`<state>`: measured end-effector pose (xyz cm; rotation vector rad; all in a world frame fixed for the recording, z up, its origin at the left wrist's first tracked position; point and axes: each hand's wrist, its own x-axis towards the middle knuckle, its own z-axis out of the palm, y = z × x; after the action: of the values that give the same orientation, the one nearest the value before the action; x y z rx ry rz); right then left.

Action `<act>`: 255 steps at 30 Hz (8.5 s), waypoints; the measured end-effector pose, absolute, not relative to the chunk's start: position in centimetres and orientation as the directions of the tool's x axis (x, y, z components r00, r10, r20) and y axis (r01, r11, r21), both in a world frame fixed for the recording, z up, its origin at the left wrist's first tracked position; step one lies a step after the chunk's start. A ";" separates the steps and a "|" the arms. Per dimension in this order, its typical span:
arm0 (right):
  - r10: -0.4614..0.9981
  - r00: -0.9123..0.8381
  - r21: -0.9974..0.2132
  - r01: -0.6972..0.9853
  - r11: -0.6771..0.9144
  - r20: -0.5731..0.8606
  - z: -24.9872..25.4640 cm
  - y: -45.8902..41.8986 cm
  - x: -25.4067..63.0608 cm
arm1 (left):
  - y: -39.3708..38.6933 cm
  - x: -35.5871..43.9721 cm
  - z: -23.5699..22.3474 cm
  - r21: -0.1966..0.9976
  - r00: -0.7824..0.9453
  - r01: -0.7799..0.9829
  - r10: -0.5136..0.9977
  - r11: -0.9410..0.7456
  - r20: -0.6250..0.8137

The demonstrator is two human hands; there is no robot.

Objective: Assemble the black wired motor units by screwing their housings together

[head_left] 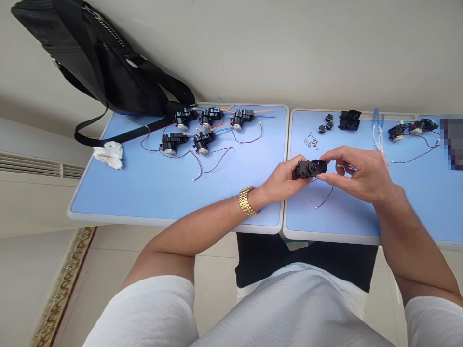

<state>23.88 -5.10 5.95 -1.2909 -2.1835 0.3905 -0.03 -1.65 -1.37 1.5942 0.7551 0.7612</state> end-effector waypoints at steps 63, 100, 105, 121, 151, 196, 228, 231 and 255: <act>0.828 -0.513 -0.628 0.573 0.526 0.225 6.1 -5.1 24.2 | -2.1 -0.9 -0.7 0.984 0.733 -0.011 0.668 -0.180 0.131; 0.996 -0.006 -0.526 0.849 0.052 0.089 4.4 -2.9 26.3 | -2.6 -0.5 -0.3 0.968 0.636 0.054 0.756 -0.246 0.157; 0.983 0.101 -0.604 0.797 0.014 0.156 4.9 -2.9 26.3 | -2.7 -0.5 -0.6 0.956 0.632 0.011 0.743 -0.295 0.222; 0.969 0.176 -0.749 0.662 0.012 0.171 4.7 -2.6 25.9 | -3.0 -0.3 -0.4 0.962 0.620 0.142 0.779 -0.231 0.096; 0.981 0.132 -0.868 0.492 0.059 0.142 7.7 -4.3 24.7 | -2.3 -0.3 -2.3 0.811 0.583 0.221 0.740 -0.542 0.335; 0.891 0.004 -0.806 0.427 0.410 0.455 7.1 -4.9 25.1 | -2.7 -0.3 -2.3 0.696 0.598 0.109 0.606 -0.709 0.524; 0.867 -0.116 -0.712 0.524 0.468 0.485 7.6 -5.1 25.3 | -2.7 -0.3 -2.4 0.723 0.598 0.139 0.639 -0.677 0.484; 0.851 -0.074 -0.712 0.512 0.480 0.519 7.5 -5.1 25.4 | -2.7 -0.3 -2.4 0.718 0.588 0.152 0.646 -0.679 0.487; 0.714 -0.261 -0.483 0.584 0.652 0.650 7.9 -6.4 24.6 | -2.8 -0.3 -1.6 0.815 0.627 0.296 0.745 -0.498 0.228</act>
<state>24.61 -6.35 7.87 -1.0161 -1.9561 0.1793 -0.33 -2.79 -1.58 2.0753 0.8131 0.7406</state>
